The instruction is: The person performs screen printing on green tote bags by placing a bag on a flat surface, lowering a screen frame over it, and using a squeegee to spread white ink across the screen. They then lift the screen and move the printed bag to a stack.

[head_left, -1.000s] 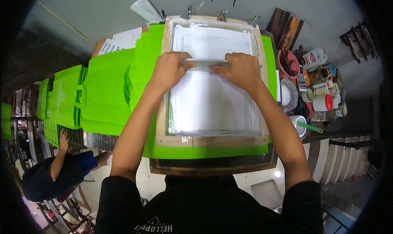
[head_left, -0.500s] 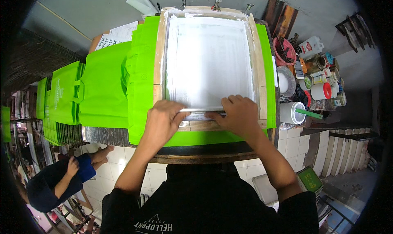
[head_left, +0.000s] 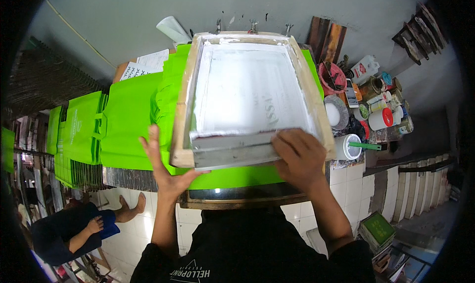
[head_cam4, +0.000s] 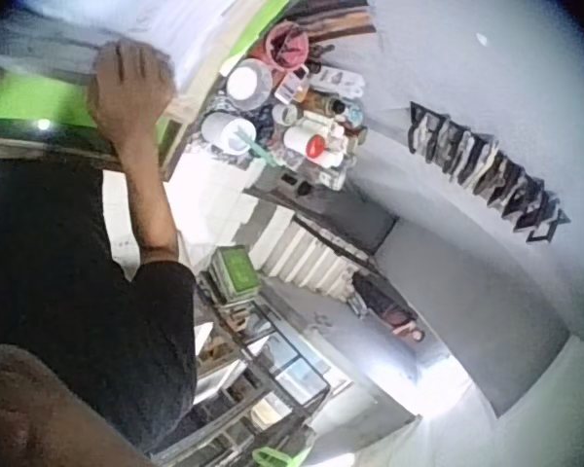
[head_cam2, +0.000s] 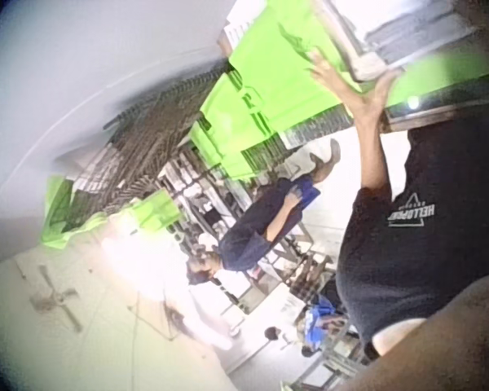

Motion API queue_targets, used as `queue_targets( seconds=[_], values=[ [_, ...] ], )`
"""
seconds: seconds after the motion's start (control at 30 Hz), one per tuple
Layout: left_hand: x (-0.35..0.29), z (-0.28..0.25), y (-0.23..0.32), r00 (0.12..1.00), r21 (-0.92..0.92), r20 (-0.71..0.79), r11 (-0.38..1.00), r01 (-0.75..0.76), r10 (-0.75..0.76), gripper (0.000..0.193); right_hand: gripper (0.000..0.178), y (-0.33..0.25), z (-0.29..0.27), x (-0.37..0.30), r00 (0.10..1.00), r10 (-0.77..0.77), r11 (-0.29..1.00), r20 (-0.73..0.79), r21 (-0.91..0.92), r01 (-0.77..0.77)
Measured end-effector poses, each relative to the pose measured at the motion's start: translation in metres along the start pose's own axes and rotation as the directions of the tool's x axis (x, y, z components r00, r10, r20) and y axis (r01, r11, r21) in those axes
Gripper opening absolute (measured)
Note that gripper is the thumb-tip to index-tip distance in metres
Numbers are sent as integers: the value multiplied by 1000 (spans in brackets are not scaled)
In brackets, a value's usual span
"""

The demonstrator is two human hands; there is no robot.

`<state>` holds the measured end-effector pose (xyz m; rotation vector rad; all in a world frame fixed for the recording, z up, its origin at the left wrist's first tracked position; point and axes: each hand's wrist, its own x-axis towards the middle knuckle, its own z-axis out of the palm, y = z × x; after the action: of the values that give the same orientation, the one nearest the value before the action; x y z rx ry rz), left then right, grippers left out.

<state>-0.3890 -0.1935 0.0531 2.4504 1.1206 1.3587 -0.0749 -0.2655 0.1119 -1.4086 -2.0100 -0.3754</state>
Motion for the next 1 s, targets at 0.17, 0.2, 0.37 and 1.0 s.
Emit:
queue_targets(
  seconds=[0.17, 0.2, 0.37, 1.0],
  values=[
    [102, -6, 23, 953, -337, -268, 940, 45, -142, 122, 17, 31, -45, 103, 976, -133, 983, -174, -152, 107],
    [113, -10, 13, 949, -518, -238, 854, 57, -208, 117, 17, 40, -49, 124, 956, -191, 976, -223, -149, 161],
    [131, -13, -59, 846, -382, 139, 761, 525, -514, 98, 33, 58, -87, 208, 997, 70, 977, -38, -197, -76],
    [64, -52, -219, 643, 435, -44, 565, 701, -764, 49, 56, 120, -109, 325, 989, 130, 975, -68, -174, -140]
  ],
)
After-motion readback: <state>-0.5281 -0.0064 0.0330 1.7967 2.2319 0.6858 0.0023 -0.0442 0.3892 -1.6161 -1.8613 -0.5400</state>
